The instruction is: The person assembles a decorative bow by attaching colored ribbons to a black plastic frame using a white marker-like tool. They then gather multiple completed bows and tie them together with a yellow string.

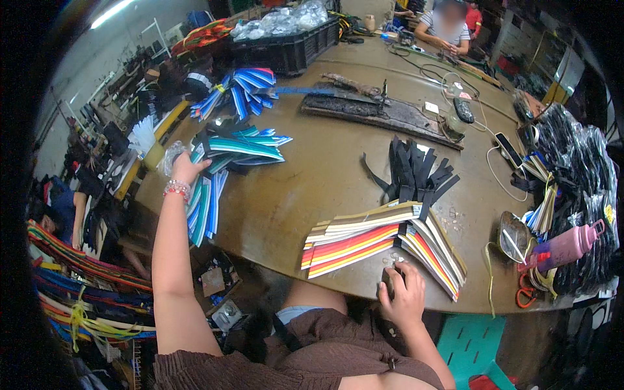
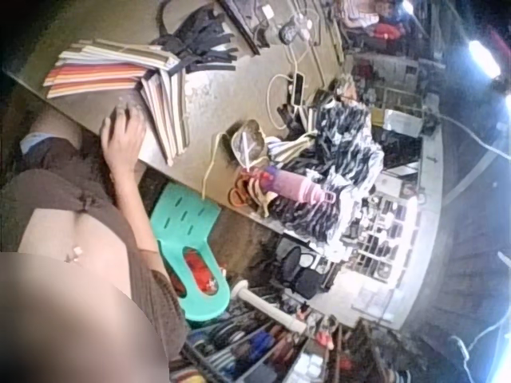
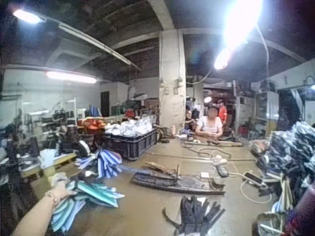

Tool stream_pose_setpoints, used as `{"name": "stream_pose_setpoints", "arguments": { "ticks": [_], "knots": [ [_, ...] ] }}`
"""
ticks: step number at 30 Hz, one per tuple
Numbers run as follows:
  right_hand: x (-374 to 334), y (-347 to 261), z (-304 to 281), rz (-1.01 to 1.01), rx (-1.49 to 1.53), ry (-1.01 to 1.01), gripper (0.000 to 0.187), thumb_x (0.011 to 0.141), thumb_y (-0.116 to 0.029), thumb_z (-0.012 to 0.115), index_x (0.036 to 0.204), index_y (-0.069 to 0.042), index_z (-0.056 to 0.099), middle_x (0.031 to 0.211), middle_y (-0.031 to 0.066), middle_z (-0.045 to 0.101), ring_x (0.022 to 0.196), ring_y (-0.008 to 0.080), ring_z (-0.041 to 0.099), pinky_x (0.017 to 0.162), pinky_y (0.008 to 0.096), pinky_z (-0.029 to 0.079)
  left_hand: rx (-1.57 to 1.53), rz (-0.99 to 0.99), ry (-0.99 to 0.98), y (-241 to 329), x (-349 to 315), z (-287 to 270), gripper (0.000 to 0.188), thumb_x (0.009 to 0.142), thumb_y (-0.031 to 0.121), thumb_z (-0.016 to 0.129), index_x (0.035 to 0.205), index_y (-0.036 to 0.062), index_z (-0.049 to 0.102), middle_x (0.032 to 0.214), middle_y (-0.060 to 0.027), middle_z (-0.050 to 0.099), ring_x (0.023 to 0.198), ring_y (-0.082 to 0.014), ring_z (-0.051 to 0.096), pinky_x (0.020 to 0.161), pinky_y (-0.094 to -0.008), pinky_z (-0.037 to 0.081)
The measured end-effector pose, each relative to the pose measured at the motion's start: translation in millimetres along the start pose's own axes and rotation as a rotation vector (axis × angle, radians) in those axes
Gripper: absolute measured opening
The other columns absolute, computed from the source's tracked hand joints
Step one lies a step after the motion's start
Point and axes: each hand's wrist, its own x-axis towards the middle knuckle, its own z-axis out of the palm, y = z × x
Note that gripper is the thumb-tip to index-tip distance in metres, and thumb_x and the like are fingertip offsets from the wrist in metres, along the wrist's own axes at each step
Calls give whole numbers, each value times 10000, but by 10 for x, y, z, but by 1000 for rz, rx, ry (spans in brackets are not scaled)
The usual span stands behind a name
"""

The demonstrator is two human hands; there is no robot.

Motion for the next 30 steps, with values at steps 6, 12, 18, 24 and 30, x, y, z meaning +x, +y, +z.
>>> {"name": "stream_pose_setpoints", "arguments": {
  "ticks": [6,12,18,24,30],
  "knots": [
    [-10,14,11,0,-2,-5,347,759,-203,679,1069,-70,594,1137,131,520,1138,325,490,937,443,378,-43,18,155,-55,-95,31,634,662,401,789,1029,-85,613,1058,-288,618,1039,-385,582,903,-415,451],
    [-13,10,10,-19,12,14,342,763,-198,679,1066,-64,594,1127,133,528,1129,326,497,936,443,381,249,-86,-9,-102,-306,422,697,658,429,794,1106,-67,598,1129,-321,562,1083,-404,551,939,-430,441],
    [-7,32,6,-45,32,55,312,731,-157,683,1023,-71,613,1101,129,548,1101,326,515,908,436,396,10,79,310,-37,-180,363,541,701,262,754,1124,-13,560,1086,-269,592,1054,-411,561,882,-446,459],
    [-5,3,20,-17,28,56,311,723,-146,681,1016,-66,612,1092,126,553,1080,322,525,893,434,405,76,9,-21,-18,104,279,612,642,264,798,1129,-26,567,1099,-265,606,1036,-374,589,897,-445,460],
    [-24,24,1,-30,25,12,302,759,-176,675,1032,-67,602,1092,122,549,1107,322,515,928,435,386,101,132,235,-78,-98,575,569,638,263,798,1068,-30,568,1116,-255,574,1060,-414,547,921,-442,442]
  ]
}}
